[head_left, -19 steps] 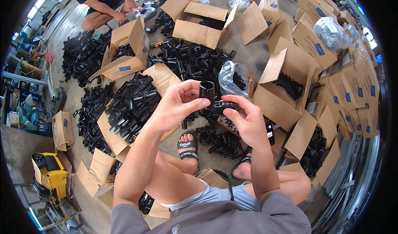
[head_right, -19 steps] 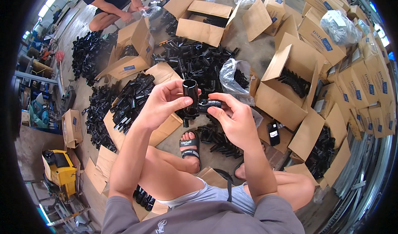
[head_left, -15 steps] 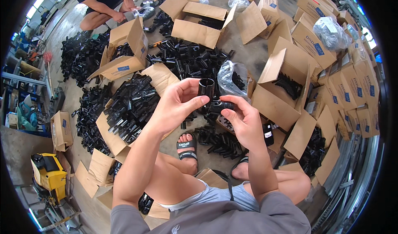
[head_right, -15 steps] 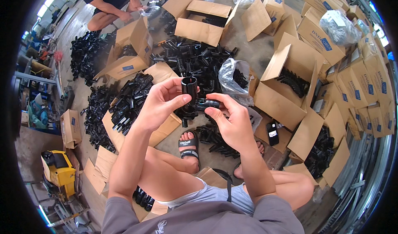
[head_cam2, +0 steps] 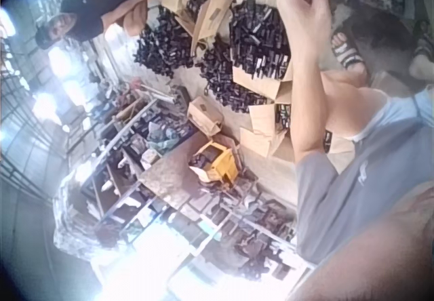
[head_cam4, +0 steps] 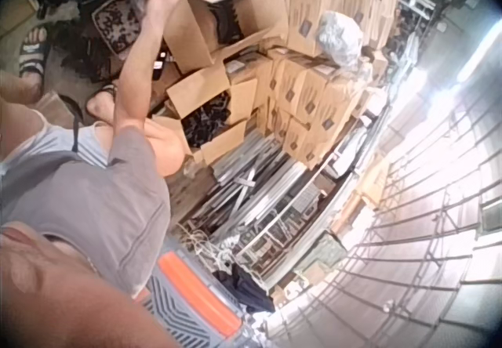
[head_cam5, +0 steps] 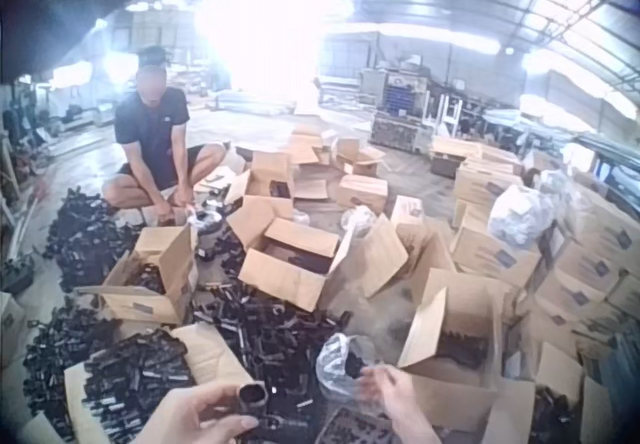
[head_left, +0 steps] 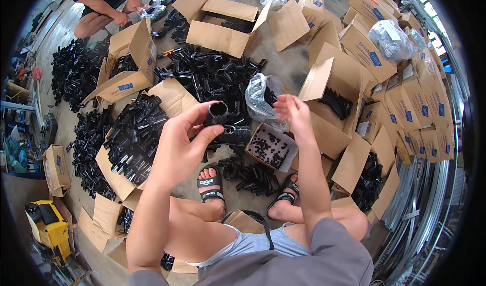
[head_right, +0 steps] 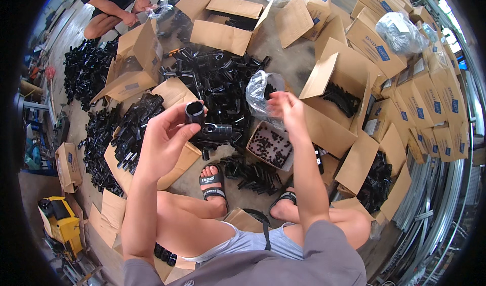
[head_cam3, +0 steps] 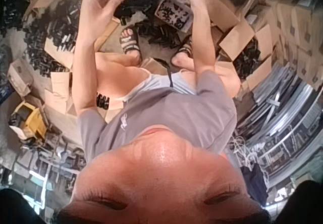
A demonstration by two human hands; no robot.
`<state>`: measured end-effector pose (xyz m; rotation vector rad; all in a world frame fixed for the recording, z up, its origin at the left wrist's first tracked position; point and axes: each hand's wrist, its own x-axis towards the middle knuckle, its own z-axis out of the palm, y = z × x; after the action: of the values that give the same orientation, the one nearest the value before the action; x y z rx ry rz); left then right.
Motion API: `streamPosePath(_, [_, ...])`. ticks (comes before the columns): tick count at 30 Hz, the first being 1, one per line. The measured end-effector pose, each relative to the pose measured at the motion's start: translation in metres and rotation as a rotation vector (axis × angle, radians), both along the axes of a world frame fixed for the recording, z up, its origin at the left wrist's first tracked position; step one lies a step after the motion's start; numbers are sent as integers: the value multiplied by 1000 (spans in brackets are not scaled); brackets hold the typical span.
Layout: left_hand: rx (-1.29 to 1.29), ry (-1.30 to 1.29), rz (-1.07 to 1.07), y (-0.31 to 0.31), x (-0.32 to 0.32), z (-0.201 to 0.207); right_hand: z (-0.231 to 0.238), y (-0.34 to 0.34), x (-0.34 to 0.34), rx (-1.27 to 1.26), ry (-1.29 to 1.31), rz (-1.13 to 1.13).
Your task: The person sorts through black plastic components in cardboard boxes, picking them up one by one and placing small fasteners into them before putting the components back into a box.
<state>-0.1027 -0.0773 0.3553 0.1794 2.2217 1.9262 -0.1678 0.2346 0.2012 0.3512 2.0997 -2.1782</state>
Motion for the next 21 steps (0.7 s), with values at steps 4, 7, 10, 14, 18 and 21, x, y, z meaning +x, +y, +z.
streamPosePath(4, [-350, 278, -8, 6, 1, 5, -110, 44, -89, 826, 50, -67])
streamPosePath(7, [-427, 348, 6, -4, 0, 5, -129, -5, -132, 1268, 8, 278])
streamPosePath(10, [-366, 268, -43, -1, -4, 12, -184, 13, -146, 1423, 99, 443])
streamPosePath(14, [-388, 286, -2, -4, -5, 19, -206, -18, -141, 1290, -83, 416])
streamPosePath(18, [-352, 253, -61, -14, -5, 21, -219, -4, -145, 1447, -106, 309])
streamPosePath(21, [-364, 223, -36, -18, -3, 21, -218, -11, -144, 1489, -108, 389])
